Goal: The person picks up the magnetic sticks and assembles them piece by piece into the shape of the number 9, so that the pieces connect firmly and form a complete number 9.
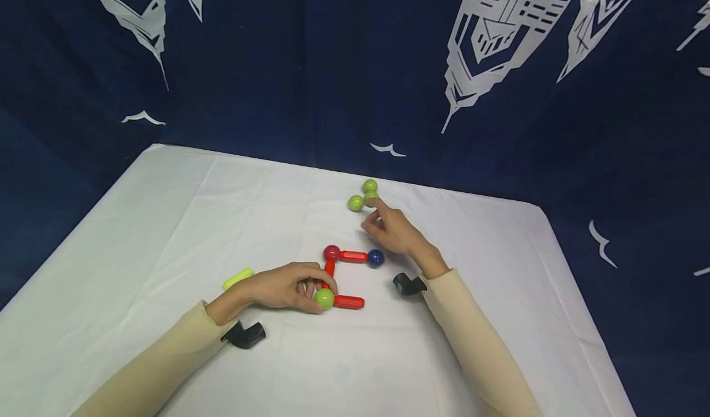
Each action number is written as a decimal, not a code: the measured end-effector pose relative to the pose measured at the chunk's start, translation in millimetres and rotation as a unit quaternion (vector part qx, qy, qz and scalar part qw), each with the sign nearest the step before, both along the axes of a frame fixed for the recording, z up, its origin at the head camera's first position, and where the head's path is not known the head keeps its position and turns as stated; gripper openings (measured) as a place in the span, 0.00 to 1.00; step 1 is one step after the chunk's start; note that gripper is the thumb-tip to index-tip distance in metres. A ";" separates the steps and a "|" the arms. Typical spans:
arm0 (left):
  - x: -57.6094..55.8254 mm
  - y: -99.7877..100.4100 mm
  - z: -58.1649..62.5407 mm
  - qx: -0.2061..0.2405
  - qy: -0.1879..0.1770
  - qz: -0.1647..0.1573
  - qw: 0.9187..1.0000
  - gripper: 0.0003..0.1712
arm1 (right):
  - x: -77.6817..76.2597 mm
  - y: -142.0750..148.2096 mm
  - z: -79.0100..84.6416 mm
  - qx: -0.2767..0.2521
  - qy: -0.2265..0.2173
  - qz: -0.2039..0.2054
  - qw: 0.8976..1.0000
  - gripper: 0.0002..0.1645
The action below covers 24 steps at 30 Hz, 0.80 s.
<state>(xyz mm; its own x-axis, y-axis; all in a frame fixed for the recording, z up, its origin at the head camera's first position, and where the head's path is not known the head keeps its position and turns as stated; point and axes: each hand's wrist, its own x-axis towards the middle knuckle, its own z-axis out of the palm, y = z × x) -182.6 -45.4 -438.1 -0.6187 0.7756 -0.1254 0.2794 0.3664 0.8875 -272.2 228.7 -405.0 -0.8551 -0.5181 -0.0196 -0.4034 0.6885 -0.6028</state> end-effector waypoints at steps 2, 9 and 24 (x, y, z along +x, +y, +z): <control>-0.3 0.5 -0.3 0.002 -0.002 -0.002 1.000 0.19 | -6.3 -1.2 -1.9 -0.001 -0.023 -0.007 1.000 0.31; -0.7 0.9 -0.8 0.002 -0.002 -0.003 1.000 0.19 | -21.8 -5.2 -7.0 -0.004 -0.087 -0.040 0.995 0.34; -0.5 0.9 -0.3 -0.002 -0.006 0.003 1.000 0.19 | -20.8 -11.0 -12.3 0.025 -0.070 -0.008 0.997 0.25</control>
